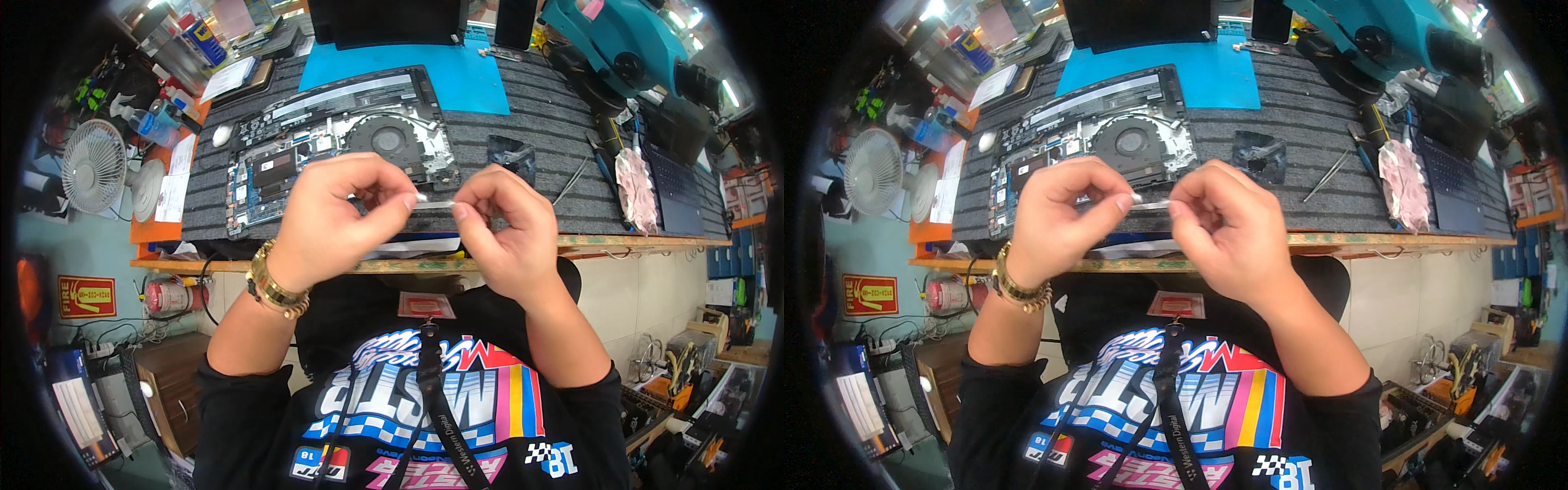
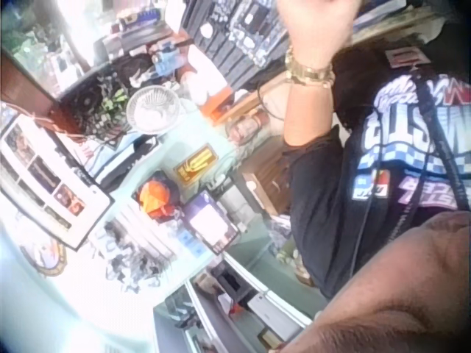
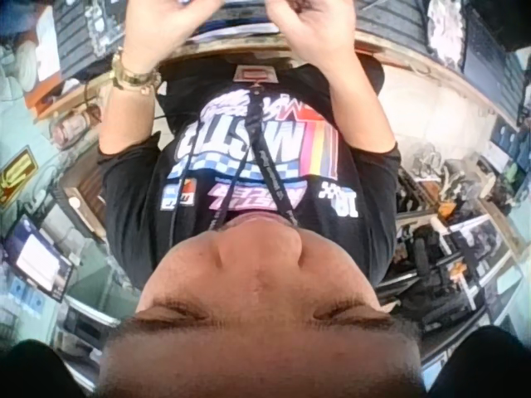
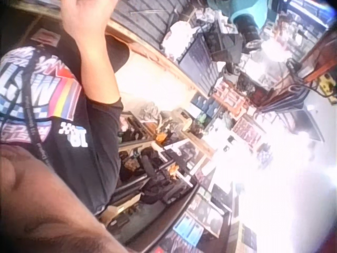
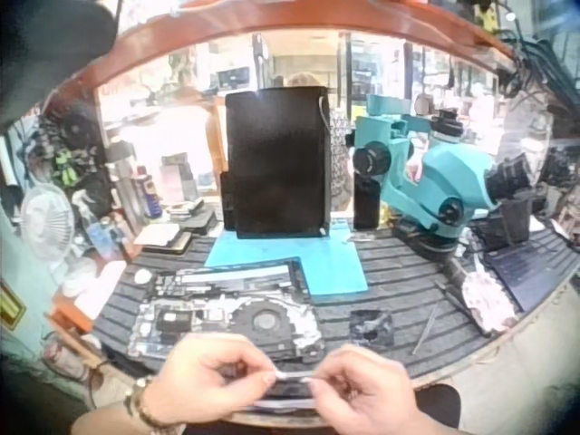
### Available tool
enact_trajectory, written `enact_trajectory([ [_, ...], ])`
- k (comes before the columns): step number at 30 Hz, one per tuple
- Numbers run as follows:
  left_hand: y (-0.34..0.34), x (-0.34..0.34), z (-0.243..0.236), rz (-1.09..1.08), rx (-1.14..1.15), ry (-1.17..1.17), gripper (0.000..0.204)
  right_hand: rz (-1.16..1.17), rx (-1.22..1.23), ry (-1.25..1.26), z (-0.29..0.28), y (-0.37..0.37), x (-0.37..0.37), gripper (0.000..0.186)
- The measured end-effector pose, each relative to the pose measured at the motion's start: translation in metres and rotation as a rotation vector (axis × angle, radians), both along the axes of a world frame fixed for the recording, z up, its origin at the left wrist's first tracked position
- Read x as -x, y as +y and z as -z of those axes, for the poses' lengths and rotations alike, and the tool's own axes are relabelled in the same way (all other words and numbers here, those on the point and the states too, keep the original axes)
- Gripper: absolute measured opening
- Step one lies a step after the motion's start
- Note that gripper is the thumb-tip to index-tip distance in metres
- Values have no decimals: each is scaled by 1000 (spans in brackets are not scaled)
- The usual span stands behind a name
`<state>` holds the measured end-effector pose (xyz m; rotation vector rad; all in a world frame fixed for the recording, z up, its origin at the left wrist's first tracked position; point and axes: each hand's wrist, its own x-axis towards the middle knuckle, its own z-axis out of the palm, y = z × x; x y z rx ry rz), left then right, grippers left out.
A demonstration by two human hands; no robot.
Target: The person performs a repair on a laptop motherboard by using tweezers and a small tool to adjust internal components. The person applies a small amount of substance with a cotton swab, picks up a small part with tweezers, and uses pliers to trim a wire before re-placing the component on the board.
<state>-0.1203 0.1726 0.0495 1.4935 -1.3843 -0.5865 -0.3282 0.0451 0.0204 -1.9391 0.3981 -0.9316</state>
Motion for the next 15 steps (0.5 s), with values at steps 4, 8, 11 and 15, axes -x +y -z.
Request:
enact_trajectory([
  [4,-6,14,2,8,54,-15,6,-38,102,-55,-3,0,-4,8],
  [8,-8,16,3,-10,47,0,5,4,49,-27,1,1,-4,8],
  [11,-6,17,2,-22,24,-43,6,-13,-4,-32,2,3,-7,9],
  [15,-6,19,6,-10,60,-17,5,-4,32,-10,3,3,-8,9],
])
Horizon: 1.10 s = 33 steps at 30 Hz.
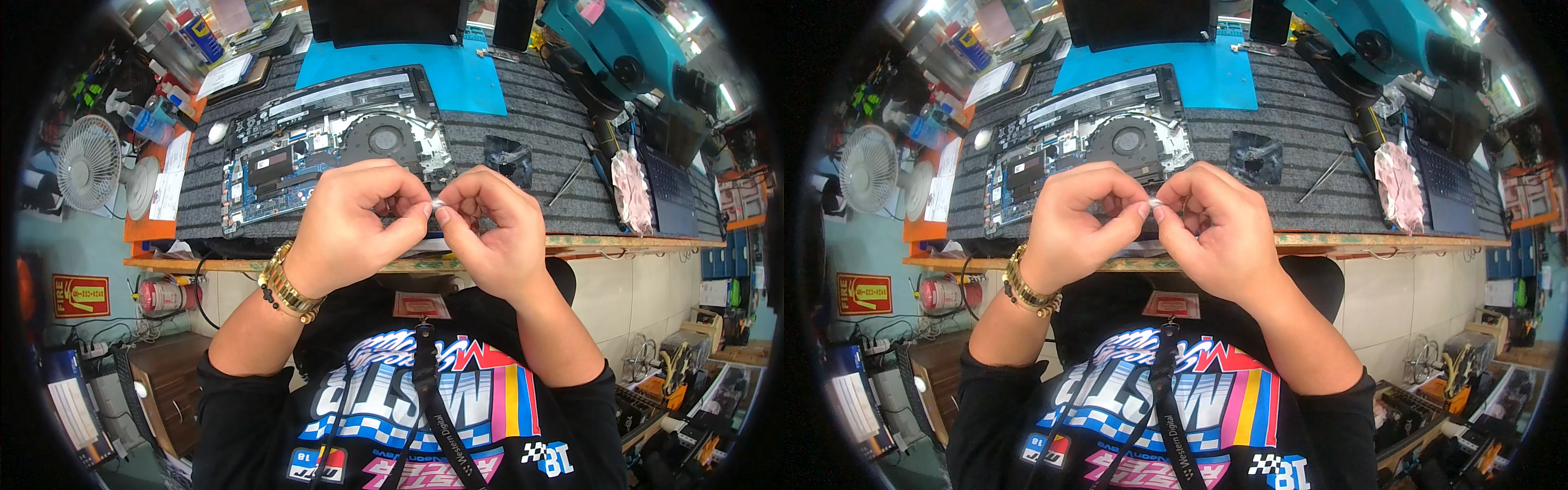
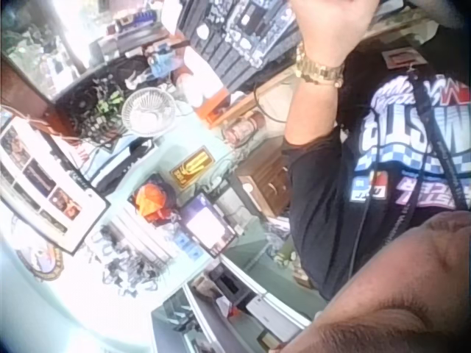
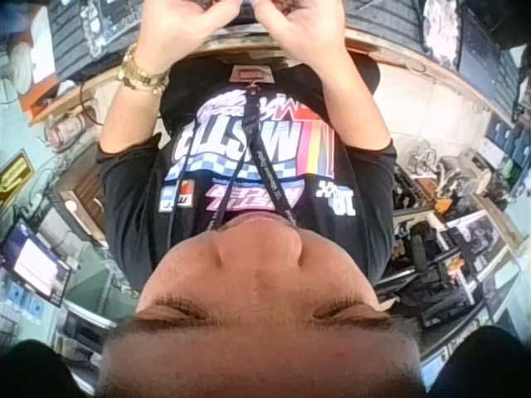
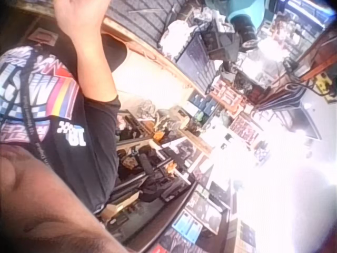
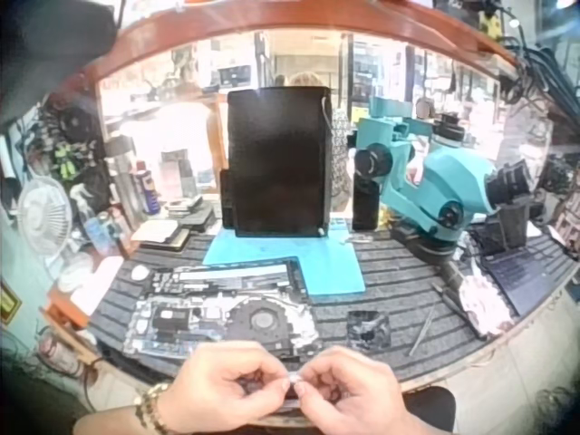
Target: The person performs a repair on a laptop motherboard by using tweezers and a small tool to adjust internal components. The person applies a small amount of substance with a cotton swab, picks up a small part with tweezers, and uses pliers to trim a wire before re-placing the component on the board.
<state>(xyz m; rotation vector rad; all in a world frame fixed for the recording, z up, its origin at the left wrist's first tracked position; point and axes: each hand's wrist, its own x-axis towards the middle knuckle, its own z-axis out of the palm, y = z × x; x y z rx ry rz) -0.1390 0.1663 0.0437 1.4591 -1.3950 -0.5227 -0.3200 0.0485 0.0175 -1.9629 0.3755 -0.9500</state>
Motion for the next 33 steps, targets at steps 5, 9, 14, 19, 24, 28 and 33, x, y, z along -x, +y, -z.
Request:
enact_trajectory([
  [5,-1,0,0,8,27,-56,5,7,38,13,0,-1,0,9],
  [9,-2,1,2,21,18,-52,5,26,38,24,1,0,-1,9],
  [14,-3,5,6,28,36,-60,5,65,79,38,1,1,-2,11],
  [19,-3,4,11,32,79,-119,3,152,176,66,7,0,-5,11],
  [24,5,-14,-9,-123,38,-164,5,269,77,129,5,-19,11,8],
  [28,8,-106,-10,-428,-86,-349,16,230,34,115,9,-16,20,7],
  [33,15,-237,-14,-634,-238,-799,23,239,58,82,20,-20,37,7],
])
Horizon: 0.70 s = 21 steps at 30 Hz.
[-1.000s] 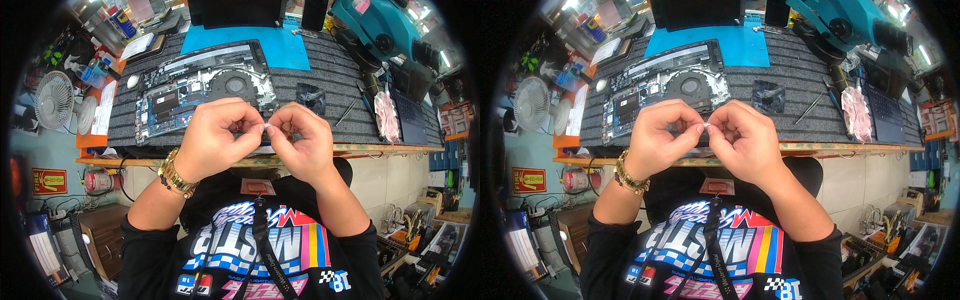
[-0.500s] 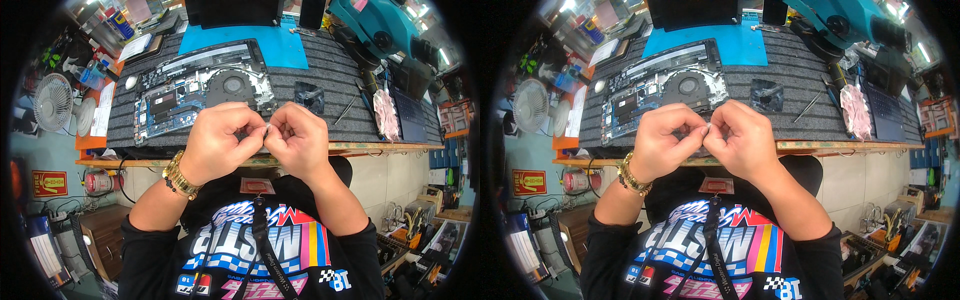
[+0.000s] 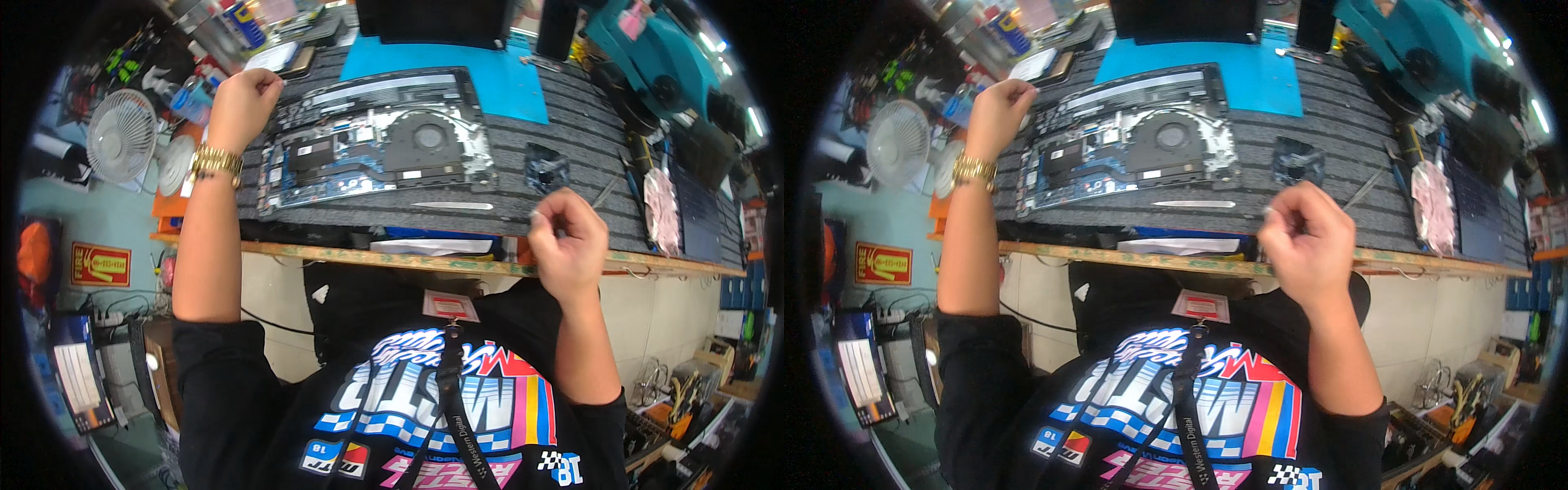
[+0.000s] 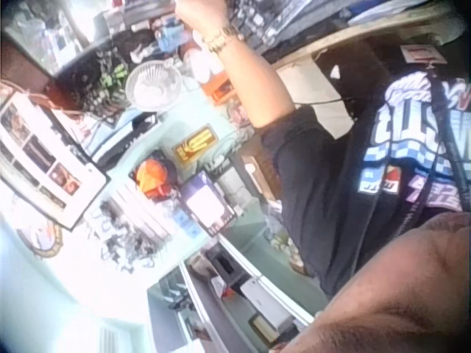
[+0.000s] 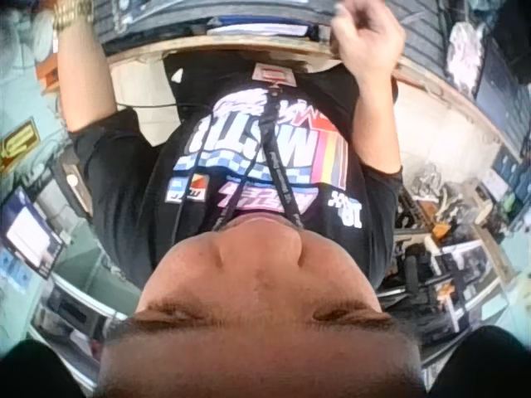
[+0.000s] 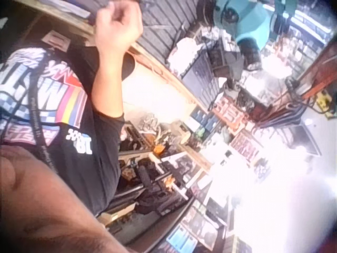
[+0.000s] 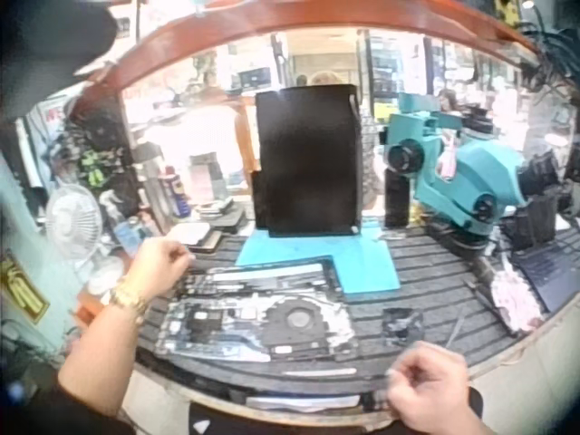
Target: The person performs a repair on a laptop motherboard by using tweezers and a small tool to adjust internal components. The person applies a small amount of substance with a cotton swab, picks up a small part with tweezers, and uses pliers to trim a wire before re-placing the component on the board.
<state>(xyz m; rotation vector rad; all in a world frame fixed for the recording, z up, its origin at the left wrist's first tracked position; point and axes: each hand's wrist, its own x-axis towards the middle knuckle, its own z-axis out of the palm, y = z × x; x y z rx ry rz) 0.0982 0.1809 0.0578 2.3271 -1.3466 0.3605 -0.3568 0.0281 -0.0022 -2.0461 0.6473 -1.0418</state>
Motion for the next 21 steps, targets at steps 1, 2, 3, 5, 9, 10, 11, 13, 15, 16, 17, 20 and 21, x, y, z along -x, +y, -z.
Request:
enact_trajectory([
  [1,-2,-15,1,11,-40,-34,21,13,-2,-5,2,-1,6,7],
  [2,-2,-29,6,-2,-42,-39,21,30,-112,-7,1,1,10,7],
  [3,0,-43,12,46,-92,-127,21,37,-105,-4,2,2,11,7],
  [5,1,-59,20,99,-139,-210,20,22,-56,-4,6,-2,17,7],
  [9,4,-69,15,30,-317,-237,19,17,-66,1,6,-4,23,7],
  [10,2,-69,12,-24,-394,-204,19,27,-90,5,6,-4,24,7],
  [11,1,-68,10,-24,-395,-203,19,36,-115,9,6,-4,25,7],
  [13,-1,-67,8,-89,-437,-139,16,29,-107,0,8,-6,26,7],
  [15,1,-70,9,-68,-415,-124,15,22,-100,-10,9,-7,27,7],
  [16,3,-73,11,-45,-391,-109,15,19,-91,-4,8,-7,27,7],
  [17,5,-75,12,-45,-392,-109,15,16,-82,3,8,-7,27,7],
  [20,12,-84,14,-16,-400,-41,17,20,-77,4,10,-9,29,7],
  [21,15,-88,13,-12,-421,-17,20,20,-79,5,11,-9,29,7],
])
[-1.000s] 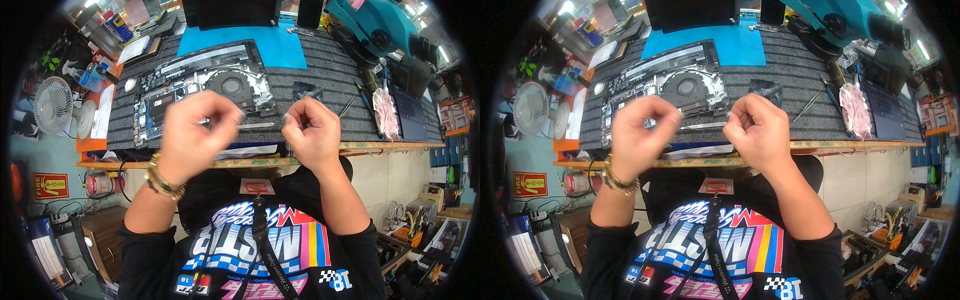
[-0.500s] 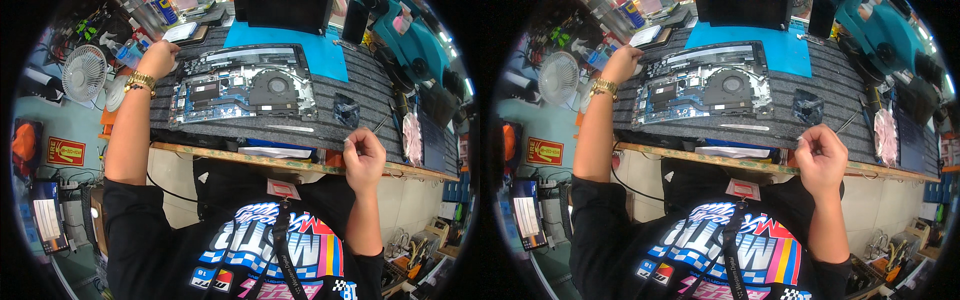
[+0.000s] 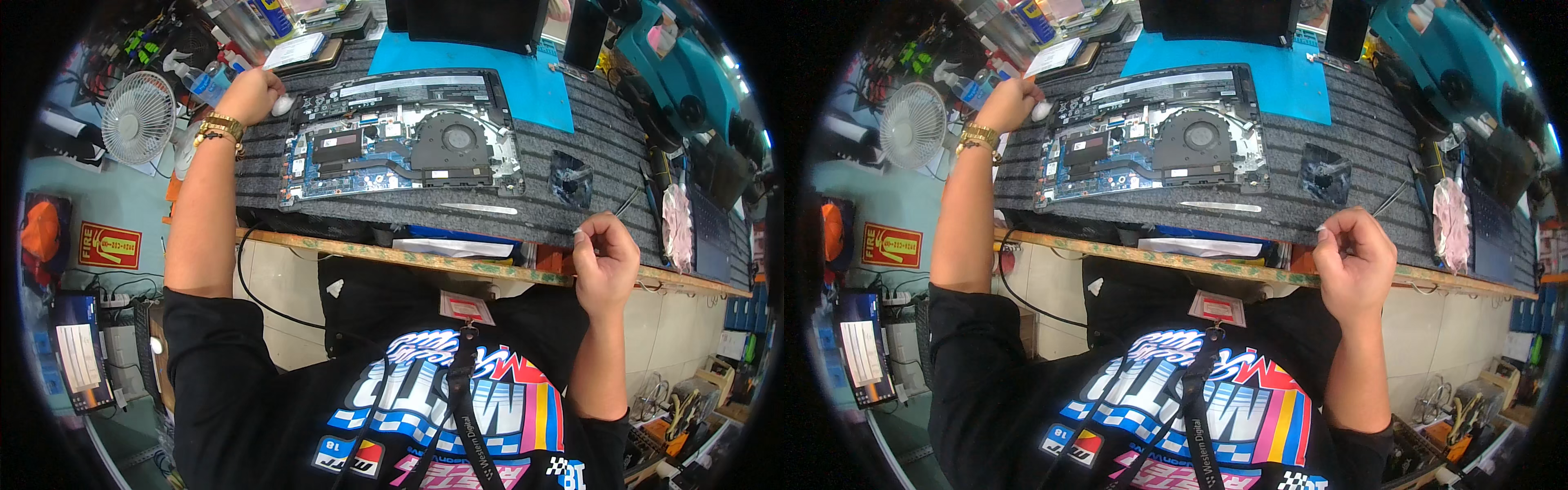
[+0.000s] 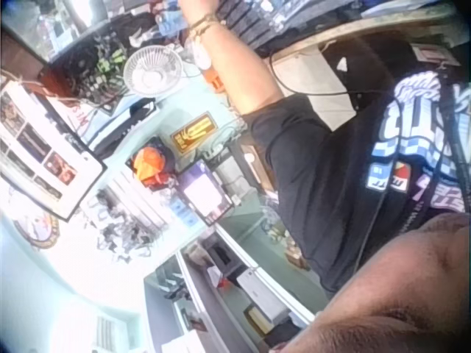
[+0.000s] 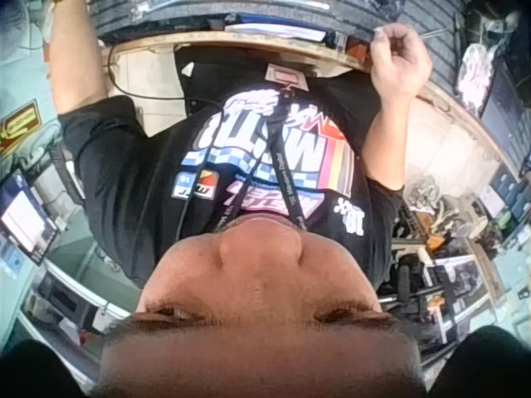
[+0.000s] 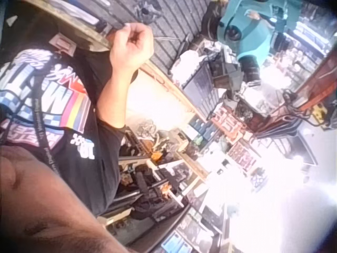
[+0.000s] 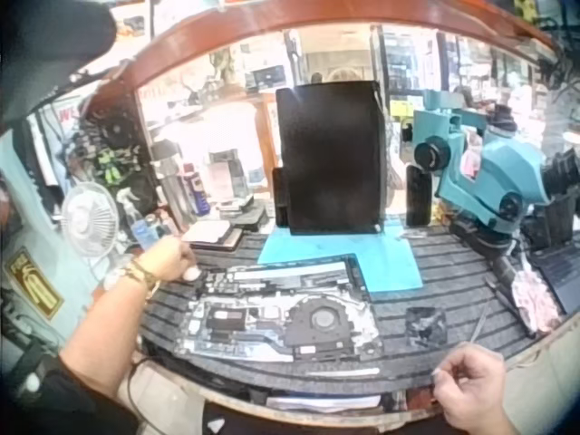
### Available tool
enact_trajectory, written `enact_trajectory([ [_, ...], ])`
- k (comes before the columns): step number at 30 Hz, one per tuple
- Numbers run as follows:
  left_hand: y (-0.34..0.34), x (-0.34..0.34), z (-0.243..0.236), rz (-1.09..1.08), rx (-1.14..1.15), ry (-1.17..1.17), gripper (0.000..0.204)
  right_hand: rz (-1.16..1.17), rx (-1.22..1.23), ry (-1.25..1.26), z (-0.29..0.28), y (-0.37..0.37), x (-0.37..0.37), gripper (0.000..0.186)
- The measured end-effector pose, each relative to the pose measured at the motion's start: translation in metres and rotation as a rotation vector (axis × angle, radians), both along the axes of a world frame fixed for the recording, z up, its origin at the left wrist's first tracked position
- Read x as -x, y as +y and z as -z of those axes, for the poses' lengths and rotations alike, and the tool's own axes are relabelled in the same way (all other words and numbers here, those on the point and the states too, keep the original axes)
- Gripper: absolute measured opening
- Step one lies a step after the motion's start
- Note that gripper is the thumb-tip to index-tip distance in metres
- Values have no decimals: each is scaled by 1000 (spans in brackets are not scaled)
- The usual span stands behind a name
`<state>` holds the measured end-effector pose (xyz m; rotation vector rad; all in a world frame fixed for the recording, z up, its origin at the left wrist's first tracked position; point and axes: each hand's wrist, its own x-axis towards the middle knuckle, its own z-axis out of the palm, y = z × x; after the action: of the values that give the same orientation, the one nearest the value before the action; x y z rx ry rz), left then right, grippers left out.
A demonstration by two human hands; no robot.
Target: The person performs a repair on a laptop motherboard by using tweezers and a small tool to adjust internal components. The person applies a small amount of substance with a cotton swab, picks up a small part with tweezers, and uses pliers to trim a wire before re-placing the component on the board.
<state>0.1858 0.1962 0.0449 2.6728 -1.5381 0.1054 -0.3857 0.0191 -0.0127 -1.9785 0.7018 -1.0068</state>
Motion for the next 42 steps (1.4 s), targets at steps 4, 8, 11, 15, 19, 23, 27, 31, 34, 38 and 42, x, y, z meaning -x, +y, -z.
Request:
enact_trajectory([
  [4,13,-10,-3,22,38,30,31,10,-15,-10,0,0,2,8],
  [8,13,1,-28,-106,39,66,33,23,-21,-4,1,-3,8,7],
  [11,9,48,-43,-75,188,-115,35,44,-60,-29,-2,-2,6,6],
  [15,-8,157,-58,333,400,-57,27,-26,-74,-20,-7,-1,-4,6],
  [19,-52,271,-35,877,518,128,30,-64,-187,-31,-15,1,-6,7],
  [23,-76,323,-13,1071,609,283,34,-139,-318,-69,-25,8,-10,5],
  [27,-90,340,2,1112,684,290,31,-186,-411,-78,-26,8,-10,5],
  [31,-103,343,8,1172,723,245,28,-159,-426,-47,-27,0,-6,6],
  [34,-108,343,13,1188,734,250,25,-160,-584,-23,-31,-6,-5,9],
  [38,-113,341,18,1159,725,299,23,-240,-717,-45,-30,-14,-1,13],
  [42,-119,337,20,1121,692,349,20,-132,-562,-27,-27,-17,6,16],
])
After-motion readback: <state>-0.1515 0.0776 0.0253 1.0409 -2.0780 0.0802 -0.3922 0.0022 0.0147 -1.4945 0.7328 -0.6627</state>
